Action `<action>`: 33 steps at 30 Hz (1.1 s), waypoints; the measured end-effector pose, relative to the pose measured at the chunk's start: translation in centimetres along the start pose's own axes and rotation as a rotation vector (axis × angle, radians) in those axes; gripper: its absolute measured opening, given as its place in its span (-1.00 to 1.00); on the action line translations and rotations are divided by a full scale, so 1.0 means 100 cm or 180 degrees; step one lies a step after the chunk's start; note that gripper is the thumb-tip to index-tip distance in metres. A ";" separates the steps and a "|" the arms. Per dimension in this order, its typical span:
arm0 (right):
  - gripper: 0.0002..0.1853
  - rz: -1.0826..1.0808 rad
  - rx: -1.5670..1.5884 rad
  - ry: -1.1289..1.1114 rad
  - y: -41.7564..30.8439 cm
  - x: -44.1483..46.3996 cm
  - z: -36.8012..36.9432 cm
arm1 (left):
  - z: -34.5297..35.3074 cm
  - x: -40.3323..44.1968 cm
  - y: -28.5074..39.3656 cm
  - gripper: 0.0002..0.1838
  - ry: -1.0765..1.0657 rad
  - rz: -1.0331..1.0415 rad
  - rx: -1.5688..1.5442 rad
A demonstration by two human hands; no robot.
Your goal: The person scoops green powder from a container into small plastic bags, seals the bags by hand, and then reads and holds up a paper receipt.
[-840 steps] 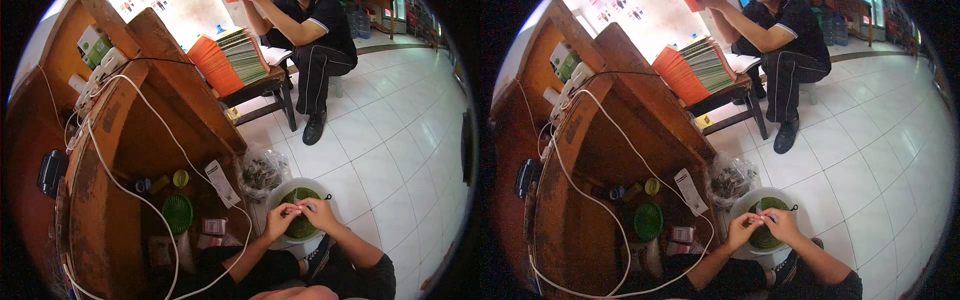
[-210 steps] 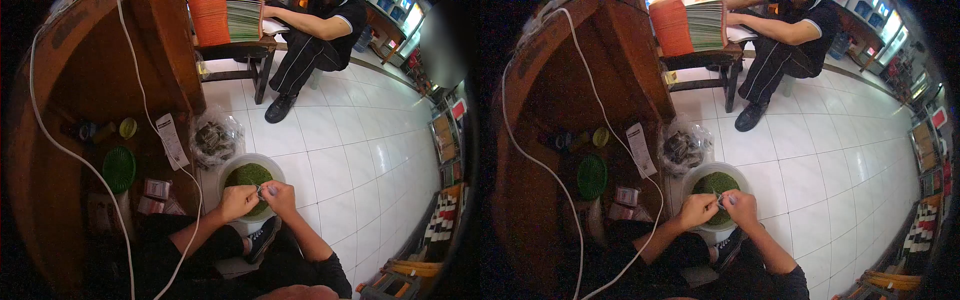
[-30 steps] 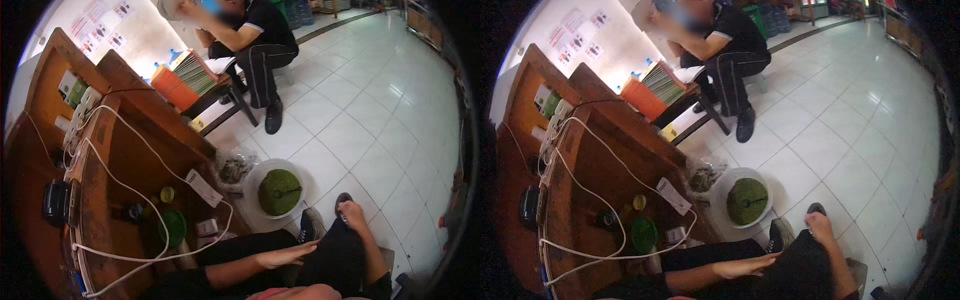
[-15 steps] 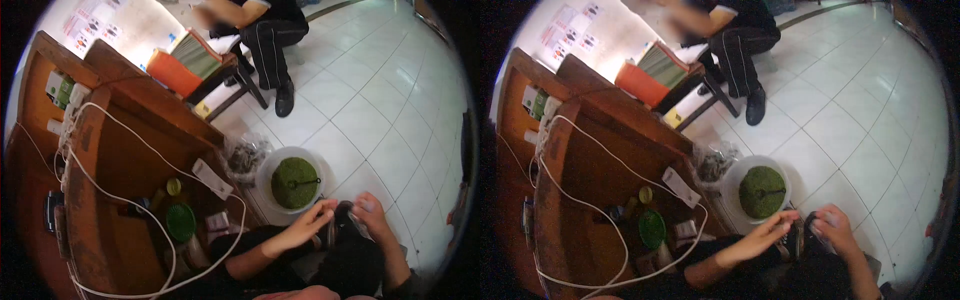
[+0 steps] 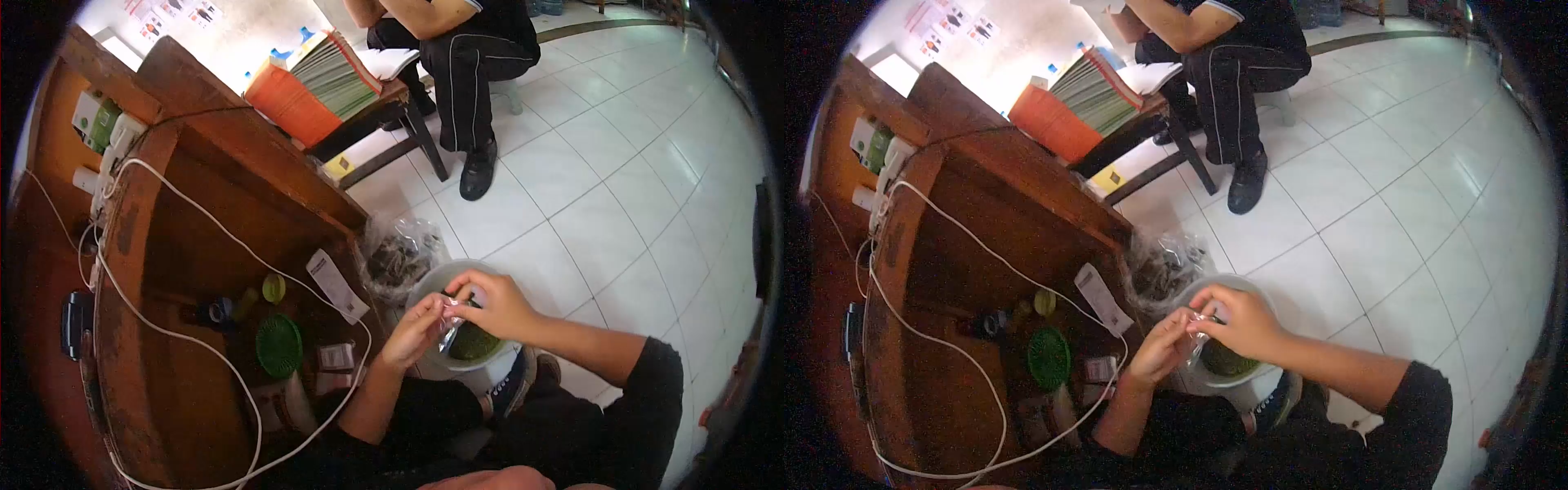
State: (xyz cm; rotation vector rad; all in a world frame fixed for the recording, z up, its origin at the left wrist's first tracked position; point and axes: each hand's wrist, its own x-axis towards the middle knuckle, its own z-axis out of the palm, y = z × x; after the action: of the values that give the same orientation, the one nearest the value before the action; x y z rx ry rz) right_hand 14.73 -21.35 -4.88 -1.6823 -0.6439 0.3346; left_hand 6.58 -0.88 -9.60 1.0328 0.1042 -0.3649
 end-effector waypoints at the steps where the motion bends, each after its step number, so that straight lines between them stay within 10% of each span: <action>1: -0.62 0.0282 0.0020 -0.0259 -0.005 0.000 -0.002 | -0.001 -0.002 -0.003 -0.66 -0.0179 0.0146 -0.0211; 5: -0.68 0.0328 -0.0632 -0.0537 -0.008 -0.020 0.005 | -0.007 -0.013 -0.016 -0.78 0.0225 0.0015 -0.0133; 10: -0.64 0.0989 -0.0436 0.0559 -0.063 -0.090 -0.027 | 0.066 -0.053 -0.055 -0.47 0.0709 0.0123 0.0386; 14: -0.55 0.1296 0.0667 0.1580 -0.122 -0.167 -0.034 | 0.093 -0.118 -0.135 0.01 -0.1209 -0.1075 0.1127; 20: -0.57 0.2184 0.1034 0.3025 -0.113 -0.193 -0.037 | 0.103 -0.101 -0.134 0.07 -0.2126 -0.1058 0.0858; 27: -0.82 0.1787 0.0707 0.1180 -0.056 -0.153 -0.041 | 0.072 -0.084 -0.120 0.04 -0.1853 -0.1281 0.0532; 29: -0.89 0.0864 -0.0916 0.0699 -0.038 -0.124 -0.046 | 0.047 -0.069 -0.109 -0.11 -0.0819 -0.1184 0.1012; 31: -0.81 0.0662 -0.1523 -0.0092 -0.029 -0.092 -0.046 | 0.018 -0.042 -0.085 -0.30 0.0474 0.0287 0.1863; 33: -0.80 0.0309 -0.1680 -0.0336 -0.010 -0.071 -0.031 | 0.008 -0.034 -0.022 -0.27 0.0457 0.0210 0.2535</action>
State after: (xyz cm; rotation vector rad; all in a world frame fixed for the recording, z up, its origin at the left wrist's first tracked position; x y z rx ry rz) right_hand 10.54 -27.90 -4.17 -2.2162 -0.7757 0.3429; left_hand 2.59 -1.71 -10.12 1.8462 0.0513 -0.2714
